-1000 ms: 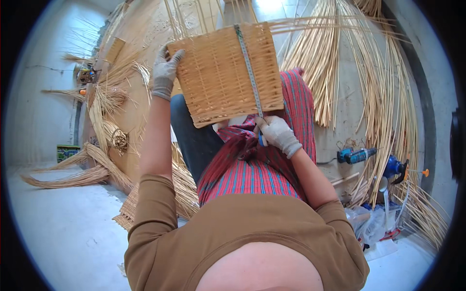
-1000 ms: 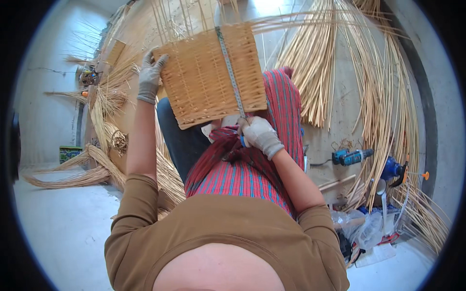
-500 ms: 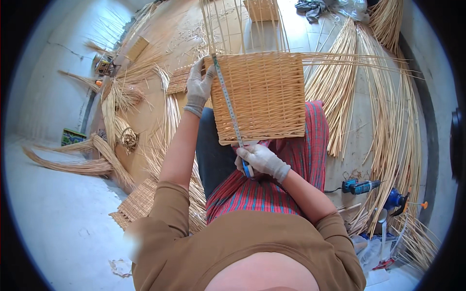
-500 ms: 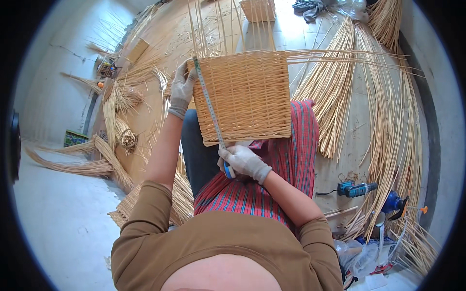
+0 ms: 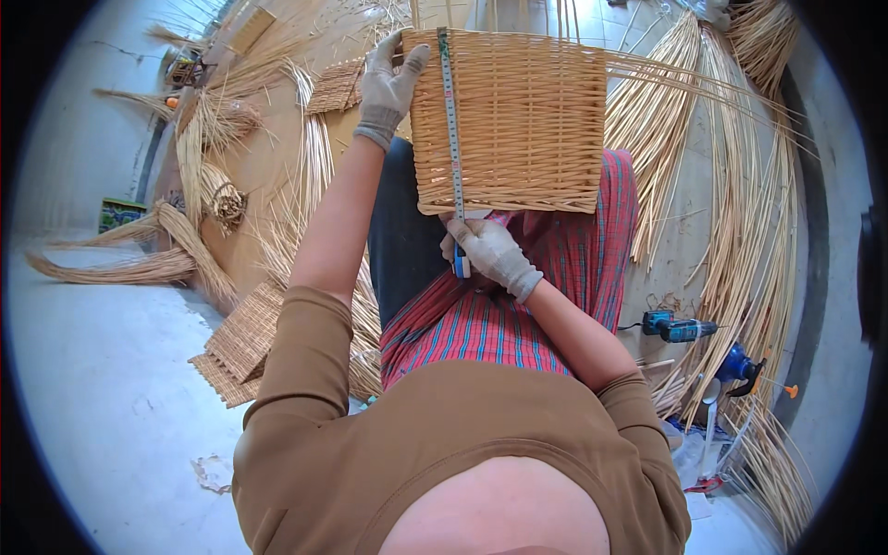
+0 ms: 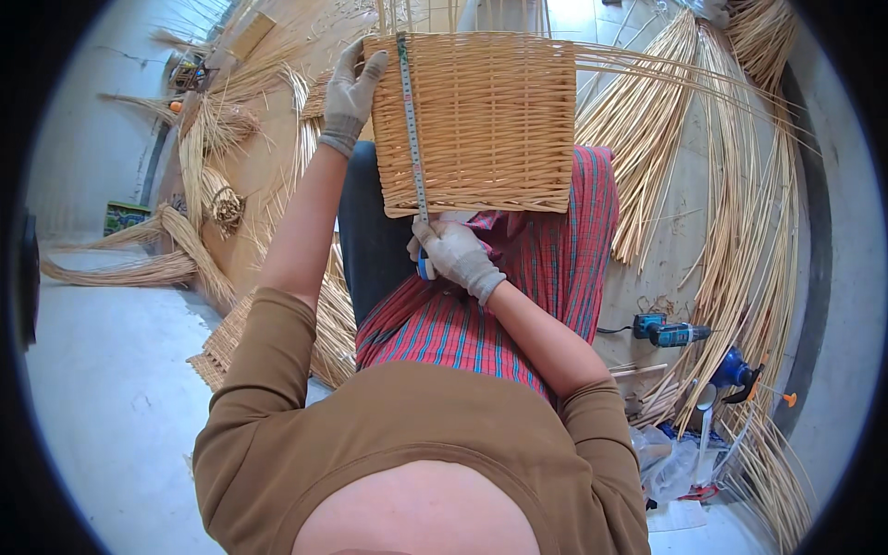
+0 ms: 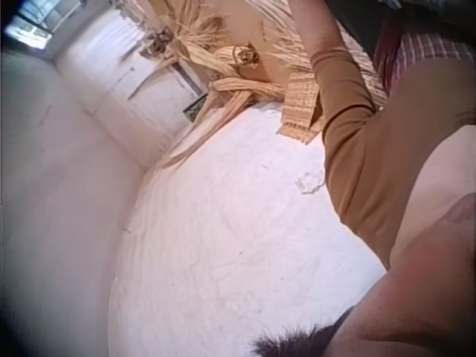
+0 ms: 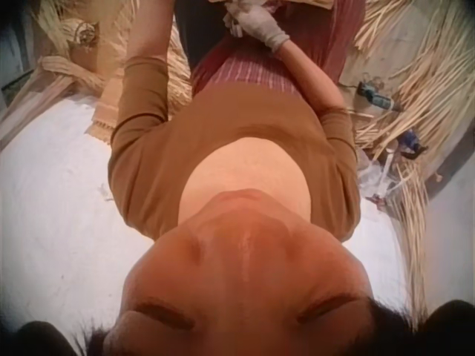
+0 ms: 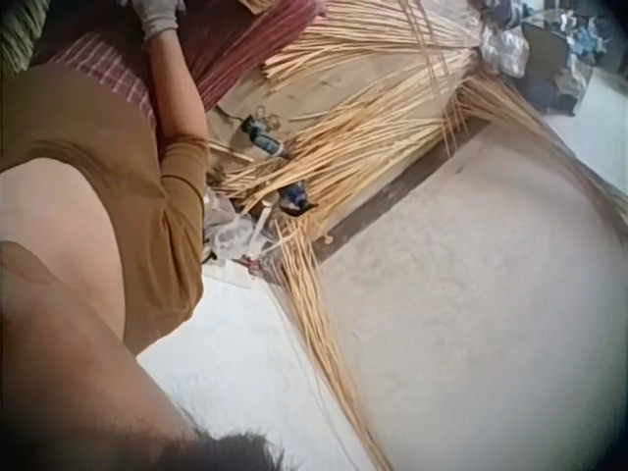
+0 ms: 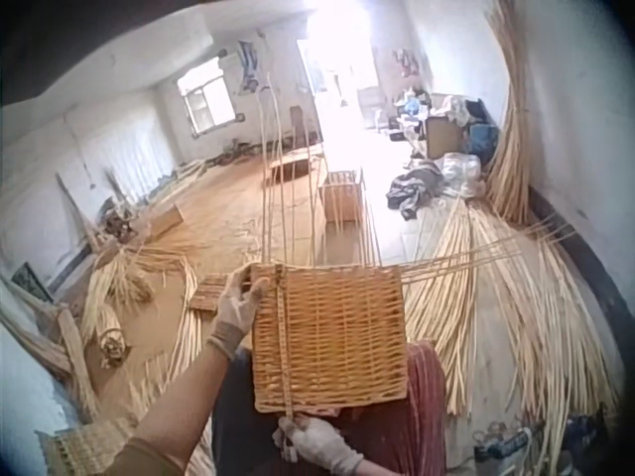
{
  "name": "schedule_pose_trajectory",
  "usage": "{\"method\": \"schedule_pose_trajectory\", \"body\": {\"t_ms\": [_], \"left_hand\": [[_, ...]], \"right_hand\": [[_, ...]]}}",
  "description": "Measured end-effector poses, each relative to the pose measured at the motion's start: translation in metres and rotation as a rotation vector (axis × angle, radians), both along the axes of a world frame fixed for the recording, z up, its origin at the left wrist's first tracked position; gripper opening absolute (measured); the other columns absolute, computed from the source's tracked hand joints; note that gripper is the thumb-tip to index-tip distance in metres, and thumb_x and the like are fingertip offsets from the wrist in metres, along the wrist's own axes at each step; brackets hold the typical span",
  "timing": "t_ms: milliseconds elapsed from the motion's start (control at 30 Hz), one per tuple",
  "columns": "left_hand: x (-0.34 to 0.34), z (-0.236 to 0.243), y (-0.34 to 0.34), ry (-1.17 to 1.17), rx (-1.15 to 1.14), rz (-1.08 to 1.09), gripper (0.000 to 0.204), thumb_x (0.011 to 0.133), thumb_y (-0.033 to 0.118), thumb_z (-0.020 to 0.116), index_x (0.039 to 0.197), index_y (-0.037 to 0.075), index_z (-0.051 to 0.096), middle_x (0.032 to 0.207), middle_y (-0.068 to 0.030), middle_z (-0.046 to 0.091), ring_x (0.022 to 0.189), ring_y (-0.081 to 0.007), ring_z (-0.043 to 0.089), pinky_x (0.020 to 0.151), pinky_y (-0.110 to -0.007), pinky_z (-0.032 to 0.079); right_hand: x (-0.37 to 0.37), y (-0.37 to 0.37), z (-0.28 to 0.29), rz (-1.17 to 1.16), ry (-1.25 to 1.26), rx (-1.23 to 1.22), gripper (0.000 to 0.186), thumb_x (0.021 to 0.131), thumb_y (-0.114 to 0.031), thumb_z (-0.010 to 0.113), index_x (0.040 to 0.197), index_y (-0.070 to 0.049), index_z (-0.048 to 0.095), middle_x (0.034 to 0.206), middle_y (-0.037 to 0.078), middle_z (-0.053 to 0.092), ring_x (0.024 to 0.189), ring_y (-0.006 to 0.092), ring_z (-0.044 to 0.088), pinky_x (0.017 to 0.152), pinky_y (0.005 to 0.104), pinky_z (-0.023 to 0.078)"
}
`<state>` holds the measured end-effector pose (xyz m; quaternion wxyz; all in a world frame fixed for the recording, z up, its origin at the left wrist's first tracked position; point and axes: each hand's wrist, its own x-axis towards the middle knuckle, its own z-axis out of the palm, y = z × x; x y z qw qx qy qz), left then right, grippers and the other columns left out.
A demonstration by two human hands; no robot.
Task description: The recorder is weaving a wicker basket, using a tape measure to check dimensions and pliers to trim strands.
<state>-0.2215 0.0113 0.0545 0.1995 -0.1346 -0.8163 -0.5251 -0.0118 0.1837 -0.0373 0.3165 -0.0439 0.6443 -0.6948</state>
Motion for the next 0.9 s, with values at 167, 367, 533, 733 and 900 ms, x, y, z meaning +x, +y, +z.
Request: {"method": "schedule_pose_trajectory", "body": {"t_ms": [167,367,533,733,900], "left_hand": [[-0.011,-0.001,0.002,0.018,-0.092,0.056,0.059,0.087,0.041,0.075,0.131,0.003,0.059,0.118,-0.0145,0.066,0.100,-0.0205,0.065,0.087,-0.032,0.053],[-0.022,-0.003,-0.015,0.094,0.053,-0.167,0.052,0.088,0.033,0.074,0.126,0.002,0.056,0.121,-0.0134,0.061,0.113,-0.0211,0.057,0.097,-0.033,0.046],[0.006,0.005,0.002,-0.022,0.158,-0.292,0.047,0.089,0.021,0.075,0.124,0.002,0.049,0.115,-0.0079,0.057,0.110,-0.0156,0.053,0.101,-0.032,0.043],[0.049,-0.030,0.043,0.055,0.234,-0.213,0.044,0.089,0.015,0.073,0.125,0.003,0.050,0.121,-0.0096,0.057,0.115,-0.0181,0.054,0.104,-0.034,0.042],[0.117,-0.059,0.102,0.194,-0.079,-0.101,0.064,0.088,0.005,0.062,0.147,-0.001,0.038,0.143,-0.0236,0.049,0.136,-0.0373,0.045,0.113,-0.040,0.036]], "right_hand": [[0.013,-0.007,-0.031,-0.032,0.010,-0.016,0.045,0.104,-0.034,0.047,0.084,-0.002,0.069,0.074,0.007,0.068,0.057,0.0160,0.061,0.062,0.0306,0.051],[0.010,0.017,-0.017,-0.194,0.188,-0.246,0.042,0.105,-0.035,0.046,0.090,-0.003,0.068,0.077,0.005,0.066,0.065,0.0113,0.061,0.062,0.0262,0.050],[-0.003,0.041,-0.031,-0.477,0.034,-0.372,0.047,0.105,-0.040,0.047,0.088,-0.001,0.067,0.075,0.006,0.068,0.062,0.0109,0.061,0.059,0.0252,0.051],[0.005,0.026,-0.092,-0.475,0.052,-0.313,0.053,0.106,-0.043,0.042,0.088,-0.001,0.069,0.080,0.006,0.070,0.065,0.0125,0.060,0.064,0.0264,0.050],[0.009,0.040,-0.128,-0.464,-0.136,-0.336,0.047,0.105,-0.044,0.046,0.106,-0.001,0.064,0.093,0.006,0.068,0.080,0.0154,0.062,0.076,0.0299,0.051]]}}
